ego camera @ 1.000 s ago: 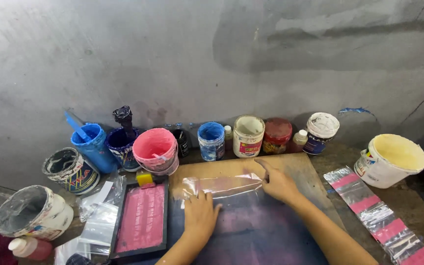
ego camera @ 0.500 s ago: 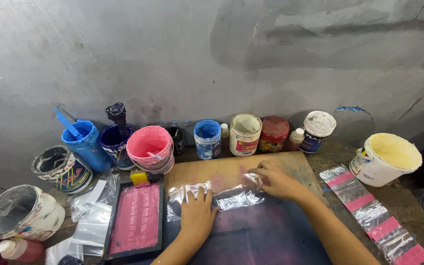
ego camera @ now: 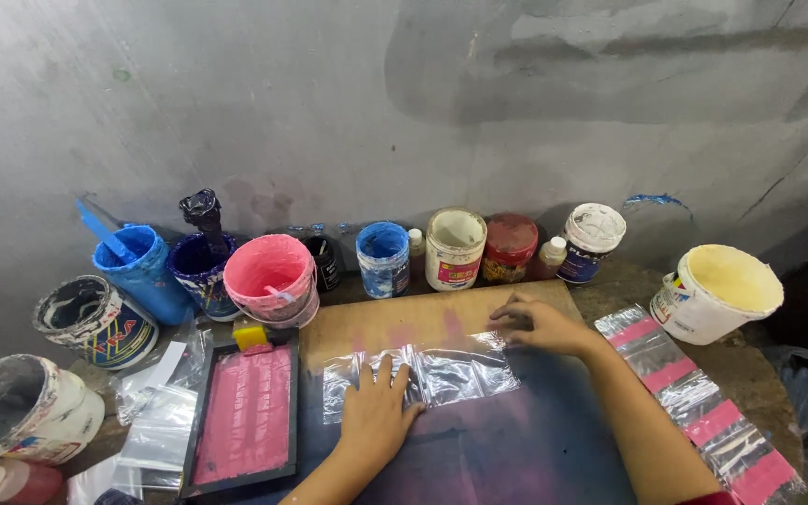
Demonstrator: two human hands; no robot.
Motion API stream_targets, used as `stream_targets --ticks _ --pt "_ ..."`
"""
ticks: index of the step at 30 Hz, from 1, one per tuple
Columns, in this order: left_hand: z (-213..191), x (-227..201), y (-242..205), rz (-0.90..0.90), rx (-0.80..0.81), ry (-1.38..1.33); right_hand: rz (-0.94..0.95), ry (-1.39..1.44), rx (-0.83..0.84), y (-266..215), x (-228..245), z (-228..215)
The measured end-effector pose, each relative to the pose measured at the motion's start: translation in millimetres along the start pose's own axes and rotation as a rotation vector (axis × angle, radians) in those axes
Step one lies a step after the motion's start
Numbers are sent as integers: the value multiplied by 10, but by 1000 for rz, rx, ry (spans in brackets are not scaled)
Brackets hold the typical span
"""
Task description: The person wipes a dark surface with a cloth, then places a clear plastic sheet on top. They stir pink paint in a bucket with a stick and pour it onto the plastic sheet.
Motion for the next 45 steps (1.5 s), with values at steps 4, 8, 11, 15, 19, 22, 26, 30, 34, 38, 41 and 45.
stream_targets --ticks 4,8,11,15,19,22,26,30,34,38,41,45 --pt "-7 19 3 5 -44 7 -179 136 -142 286 -254 158" --pt "-52 38 -15 6 -78 42 -125 -123 -157 297 -328 169" --pt "-67 74 -17 -20 -45 34 -106 -147 -165 272 -329 112" --pt "-30 117 -38 -58 -21 18 -117 -127 -192 247 -307 89" --pt "1 169 -35 -101 101 -14 -214 -165 -254 327 -389 105" --pt "-9 197 -47 -129 116 -47 -201 -156 -239 328 -387 106" --pt "-10 218 -65 -146 183 -78 -164 -137 -220 291 -361 93" --pt "-66 247 -92 -146 165 -129 -170 -162 -222 321 -404 93" --pt "-169 452 -79 -99 41 -138 -226 -153 -190 295 -377 75" --pt "-1029 1061 -361 -193 -126 -99 -202 -64 -357 225 -236 -26" --pt "-1409 1662 -694 -369 -165 -280 -254 48 -379 278 2 106" --pt "-1119 2437 -650 -539 -157 -397 -314 142 -196 249 848 491"
Point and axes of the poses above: each hand's wrist, its own y-axis towards the middle knuckle, its own z-axis out of the palm, x = y × z, the point moved 6 cm from there along y, towards the middle knuckle, and after that the axes turned 6 degrees about z, right-handed, at the moved point
